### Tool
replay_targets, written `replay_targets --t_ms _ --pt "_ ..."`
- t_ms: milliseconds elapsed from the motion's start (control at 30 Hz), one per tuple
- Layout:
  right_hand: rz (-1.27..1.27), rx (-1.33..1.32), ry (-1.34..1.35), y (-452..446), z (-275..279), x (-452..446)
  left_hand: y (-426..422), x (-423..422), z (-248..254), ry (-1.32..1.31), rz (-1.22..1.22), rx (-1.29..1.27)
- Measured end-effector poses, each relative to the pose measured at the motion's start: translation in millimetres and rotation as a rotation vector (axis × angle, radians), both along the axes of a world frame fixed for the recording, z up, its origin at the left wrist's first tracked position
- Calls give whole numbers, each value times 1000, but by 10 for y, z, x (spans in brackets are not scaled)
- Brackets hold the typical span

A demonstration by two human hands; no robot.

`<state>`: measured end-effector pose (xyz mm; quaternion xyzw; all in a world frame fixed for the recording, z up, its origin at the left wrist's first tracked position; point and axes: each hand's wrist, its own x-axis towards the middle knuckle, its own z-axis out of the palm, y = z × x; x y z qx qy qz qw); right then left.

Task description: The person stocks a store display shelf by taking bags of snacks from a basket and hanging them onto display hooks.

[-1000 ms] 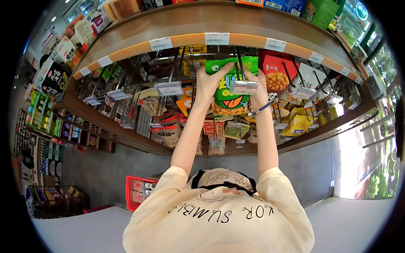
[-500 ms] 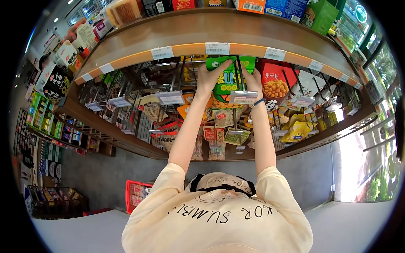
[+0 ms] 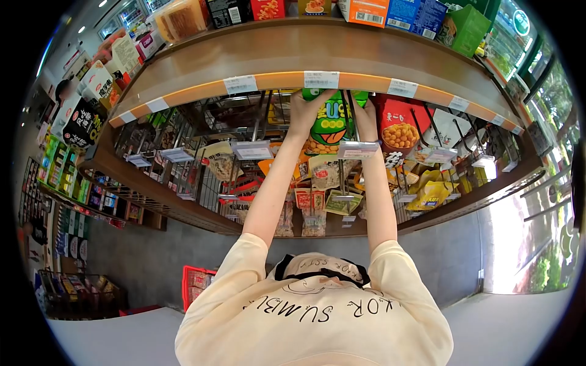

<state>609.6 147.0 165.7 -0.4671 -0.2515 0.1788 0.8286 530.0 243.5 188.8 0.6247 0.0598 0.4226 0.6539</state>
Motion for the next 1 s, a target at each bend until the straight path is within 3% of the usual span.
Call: replay_targets --t_ms 200,300,400,533,567,667,800,900,1000 --pt "-16 0 2 4 -166 29 -11 -34 -99 -41 -71 -67" --pt "-102 -99 -44 -56 -189 -58 -53 -163 -188 42 -66 -92" --pt "-68 -20 -14 -136 -206 -202 -53 -256 -318 137 -64 -97" --pt "-179 -192 121 -232 -288 -374 -142 -352 -429 79 -20 -48" --pt "-22 -241 10 -297 -303 -359 -171 -384 -433 96 -17 -49" --pt "-39 -370 30 -303 -570 -311 -215 -394 -509 74 24 -59" --pt "2 -537 -3 -382 -530 -458 -297 -464 -512 56 146 -35" --pt "-65 -548 30 -364 -742 -391 -327 -504 -571 120 196 17" --pt "37 -511 -69 -438 -771 -338 -373 -548 -671 208 202 18"
